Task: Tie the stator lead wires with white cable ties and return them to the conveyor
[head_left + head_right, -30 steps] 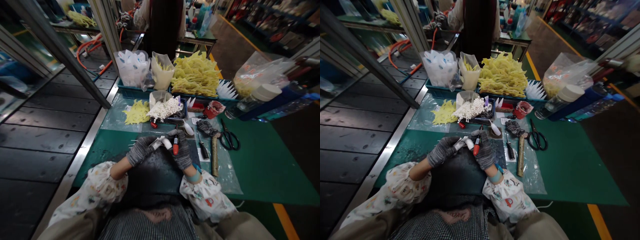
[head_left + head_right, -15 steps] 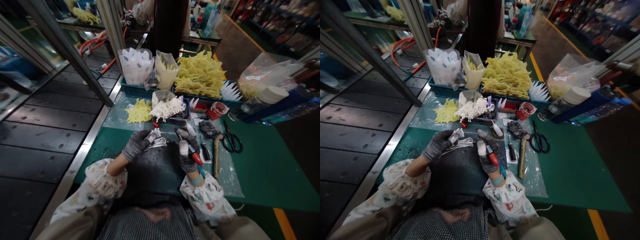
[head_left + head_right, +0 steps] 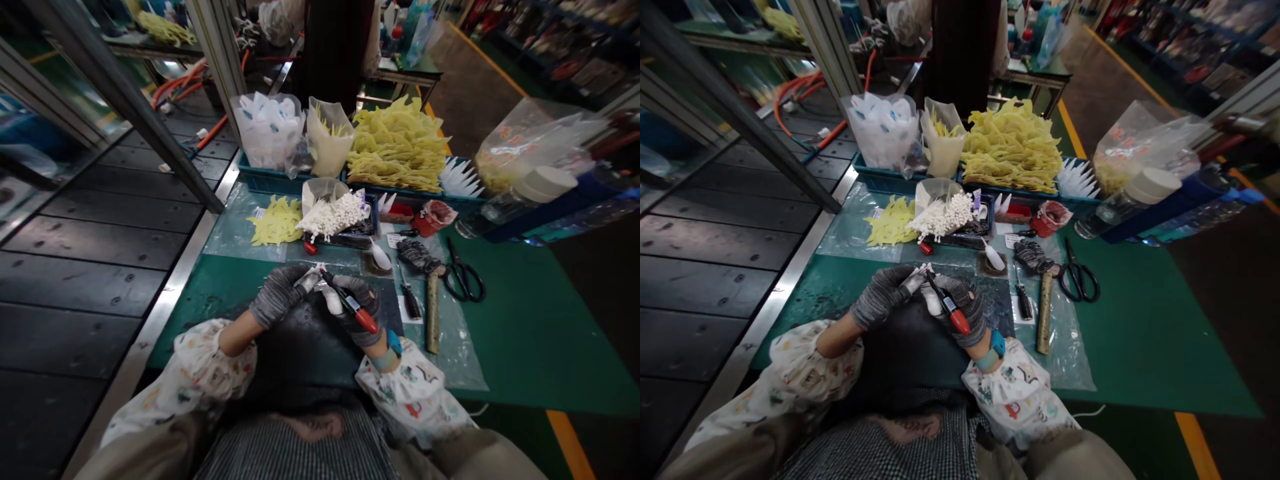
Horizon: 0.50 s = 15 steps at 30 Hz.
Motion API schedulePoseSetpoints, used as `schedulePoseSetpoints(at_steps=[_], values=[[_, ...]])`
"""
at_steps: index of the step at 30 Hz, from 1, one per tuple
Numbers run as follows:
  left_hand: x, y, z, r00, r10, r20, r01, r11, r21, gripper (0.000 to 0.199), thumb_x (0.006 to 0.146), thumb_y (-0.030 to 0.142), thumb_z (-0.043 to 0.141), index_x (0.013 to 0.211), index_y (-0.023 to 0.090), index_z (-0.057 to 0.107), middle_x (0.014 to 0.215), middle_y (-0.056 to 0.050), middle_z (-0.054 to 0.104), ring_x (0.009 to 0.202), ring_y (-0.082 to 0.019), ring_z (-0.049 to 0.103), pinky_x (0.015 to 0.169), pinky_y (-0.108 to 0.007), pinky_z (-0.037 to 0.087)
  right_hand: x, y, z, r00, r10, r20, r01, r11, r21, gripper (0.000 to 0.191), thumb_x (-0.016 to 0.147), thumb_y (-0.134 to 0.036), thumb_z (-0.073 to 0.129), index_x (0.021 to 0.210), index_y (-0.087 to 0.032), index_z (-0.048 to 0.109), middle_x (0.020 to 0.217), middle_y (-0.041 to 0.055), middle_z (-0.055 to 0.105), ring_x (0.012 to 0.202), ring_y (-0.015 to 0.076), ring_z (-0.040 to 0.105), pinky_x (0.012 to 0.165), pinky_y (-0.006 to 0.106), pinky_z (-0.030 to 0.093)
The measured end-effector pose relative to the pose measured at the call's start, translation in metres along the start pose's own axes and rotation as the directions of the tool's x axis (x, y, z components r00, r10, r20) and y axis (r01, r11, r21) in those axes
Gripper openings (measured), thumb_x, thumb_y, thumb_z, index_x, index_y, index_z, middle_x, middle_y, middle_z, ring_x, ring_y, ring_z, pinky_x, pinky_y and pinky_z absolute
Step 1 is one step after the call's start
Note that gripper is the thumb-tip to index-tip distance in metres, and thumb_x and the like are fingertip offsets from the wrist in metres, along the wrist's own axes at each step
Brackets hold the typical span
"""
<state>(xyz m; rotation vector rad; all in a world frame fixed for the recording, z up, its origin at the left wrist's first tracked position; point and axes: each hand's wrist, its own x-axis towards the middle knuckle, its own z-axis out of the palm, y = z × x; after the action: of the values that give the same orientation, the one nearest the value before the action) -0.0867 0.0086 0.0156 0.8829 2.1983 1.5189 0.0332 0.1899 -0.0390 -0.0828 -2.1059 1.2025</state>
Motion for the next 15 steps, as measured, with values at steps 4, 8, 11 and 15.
schedulePoseSetpoints(at_steps=[4, 8, 11, 15], values=[[-0.001, 0.000, 0.001, 1.000, -0.009, -0.020, 0.009, 1.000, -0.009, 0.042, 0.098, 0.052, 0.070, 0.108, 0.017, 0.091, 0.105, -0.010, 0.091, 0.095, -0.028, 0.083, 0.089, -0.035, 0.067, 0.004, -0.007, -0.002, 0.985, -0.174, 0.000, 0.174, 0.985, -0.017, 0.030, 0.098, -0.029, 0.083, 0.127, -0.036, 0.076, 0.112, 0.0026, 0.089, 0.096, 0.0301, 0.087, 0.089, 0.047, 0.075], [0.000, 0.001, -0.002, 0.999, -0.033, -0.027, 0.033, 0.999, -0.001, 0.045, 0.100, 0.053, 0.067, 0.108, 0.016, 0.090, 0.105, -0.010, 0.091, 0.095, -0.028, 0.082, 0.087, -0.034, 0.066, 0.002, -0.011, -0.004, 0.983, -0.185, -0.001, 0.185, 0.981, -0.056, 0.023, 0.097, -0.029, 0.081, 0.119, -0.034, 0.076, 0.104, 0.0026, 0.088, 0.086, 0.0297, 0.085, 0.079, 0.047, 0.072], [0.002, -0.001, -0.004, 0.999, -0.032, -0.034, 0.033, 0.999, 0.043, 0.045, 0.101, 0.055, 0.068, 0.108, 0.017, 0.090, 0.103, -0.009, 0.091, 0.093, -0.028, 0.082, 0.087, -0.035, 0.066, 0.001, -0.014, -0.004, 0.980, -0.194, -0.040, 0.190, 0.979, -0.074, 0.012, 0.099, -0.030, 0.079, 0.111, -0.030, 0.076, 0.091, 0.0010, 0.084, 0.076, 0.0257, 0.081, 0.071, 0.042, 0.071], [0.001, -0.003, -0.003, 0.999, -0.016, -0.039, 0.018, 0.999, 0.051, 0.043, 0.103, 0.055, 0.070, 0.110, 0.017, 0.090, 0.106, -0.010, 0.091, 0.093, -0.027, 0.082, 0.088, -0.036, 0.067, 0.011, -0.023, -0.008, 0.973, -0.084, -0.213, 0.075, 0.996, -0.051, 0.013, 0.108, -0.036, 0.072, 0.116, -0.027, 0.076, 0.103, 0.0050, 0.084, 0.091, 0.0238, 0.083, 0.083, 0.042, 0.074]])
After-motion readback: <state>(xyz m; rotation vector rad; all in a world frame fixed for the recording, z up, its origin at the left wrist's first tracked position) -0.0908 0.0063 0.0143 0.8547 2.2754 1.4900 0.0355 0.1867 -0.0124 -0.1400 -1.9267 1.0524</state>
